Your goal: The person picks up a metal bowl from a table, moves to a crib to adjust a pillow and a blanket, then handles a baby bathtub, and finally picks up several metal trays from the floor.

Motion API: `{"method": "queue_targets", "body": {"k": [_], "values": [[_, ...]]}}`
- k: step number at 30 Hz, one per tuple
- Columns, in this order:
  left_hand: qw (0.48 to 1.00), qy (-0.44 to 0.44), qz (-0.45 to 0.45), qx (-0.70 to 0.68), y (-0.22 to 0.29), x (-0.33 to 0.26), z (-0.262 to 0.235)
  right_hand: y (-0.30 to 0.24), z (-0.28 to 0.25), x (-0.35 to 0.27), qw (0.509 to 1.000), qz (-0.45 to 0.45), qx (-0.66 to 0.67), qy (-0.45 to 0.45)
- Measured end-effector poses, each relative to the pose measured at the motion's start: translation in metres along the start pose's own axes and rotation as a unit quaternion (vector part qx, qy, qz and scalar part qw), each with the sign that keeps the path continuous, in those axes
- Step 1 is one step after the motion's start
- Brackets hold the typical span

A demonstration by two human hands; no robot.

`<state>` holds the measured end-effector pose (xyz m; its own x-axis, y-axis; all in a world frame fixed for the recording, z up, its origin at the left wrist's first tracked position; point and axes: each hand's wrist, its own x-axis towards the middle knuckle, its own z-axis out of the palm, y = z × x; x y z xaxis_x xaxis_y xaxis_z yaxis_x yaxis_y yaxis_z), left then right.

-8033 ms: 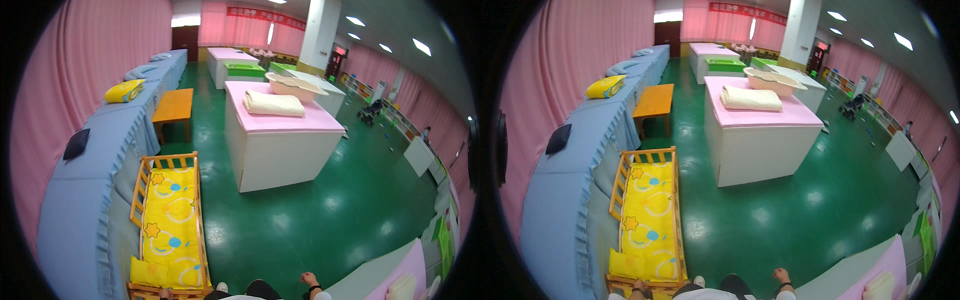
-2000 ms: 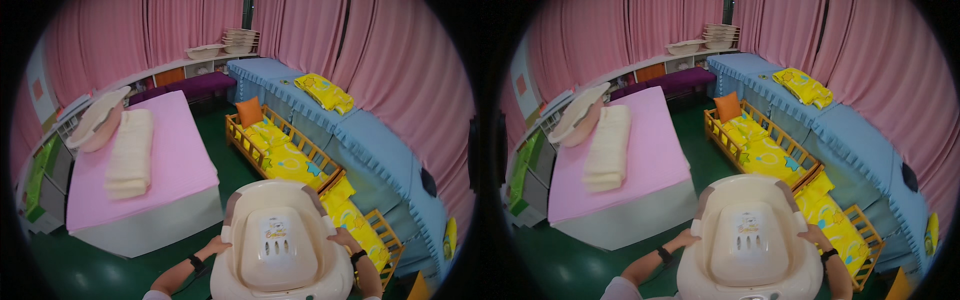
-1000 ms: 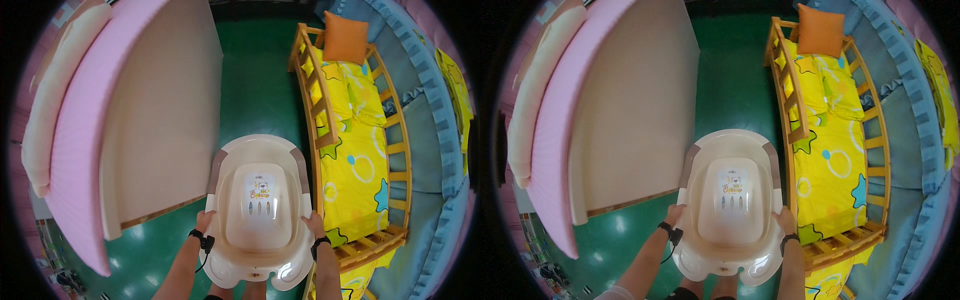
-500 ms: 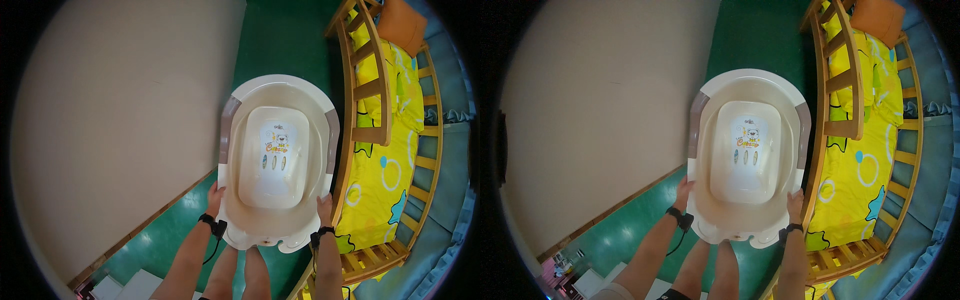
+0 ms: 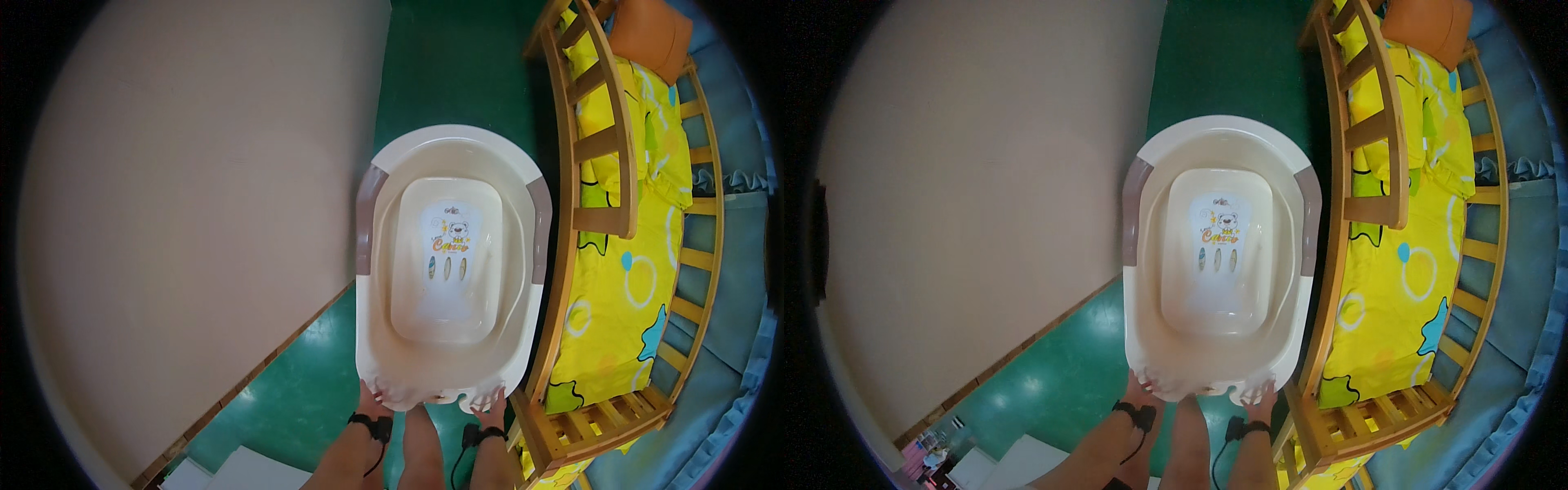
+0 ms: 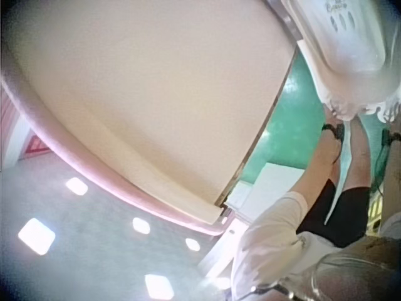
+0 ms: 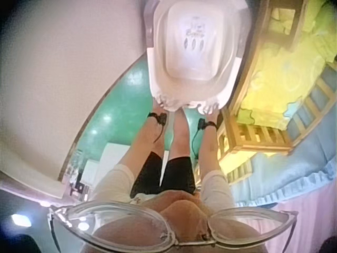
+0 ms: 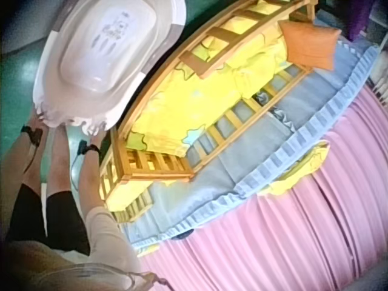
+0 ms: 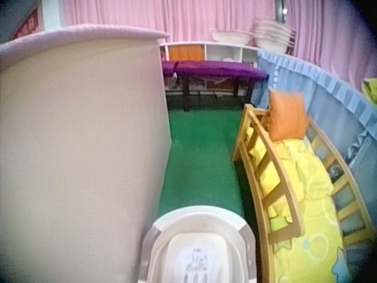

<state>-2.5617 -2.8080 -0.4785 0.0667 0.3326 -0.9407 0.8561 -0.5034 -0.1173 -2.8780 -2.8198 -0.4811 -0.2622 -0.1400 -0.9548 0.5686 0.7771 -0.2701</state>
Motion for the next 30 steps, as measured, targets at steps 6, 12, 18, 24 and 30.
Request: {"method": "queue_targets", "body": {"k": [6,12,18,24,30], "values": [[0.966,-0.2,0.161,0.031,0.014,0.015,0.008,-0.036,0.037,-0.002,0.986,0.019,-0.123,0.109],[0.931,-0.21,0.296,-0.04,0.053,0.012,0.077,-0.097,0.095,0.032,0.991,-0.054,-0.122,0.017],[0.871,-0.311,0.377,-0.049,0.127,-0.018,0.119,-0.145,0.163,0.034,0.99,-0.068,-0.011,-0.121],[0.901,-0.294,0.309,0.083,0.095,-0.036,0.103,-0.106,0.123,0.042,0.981,-0.07,-0.036,-0.176],[0.433,-0.071,0.661,0.608,0.087,-0.062,-0.079,-0.031,0.085,-0.031,0.847,-0.182,-0.415,-0.278]]}}
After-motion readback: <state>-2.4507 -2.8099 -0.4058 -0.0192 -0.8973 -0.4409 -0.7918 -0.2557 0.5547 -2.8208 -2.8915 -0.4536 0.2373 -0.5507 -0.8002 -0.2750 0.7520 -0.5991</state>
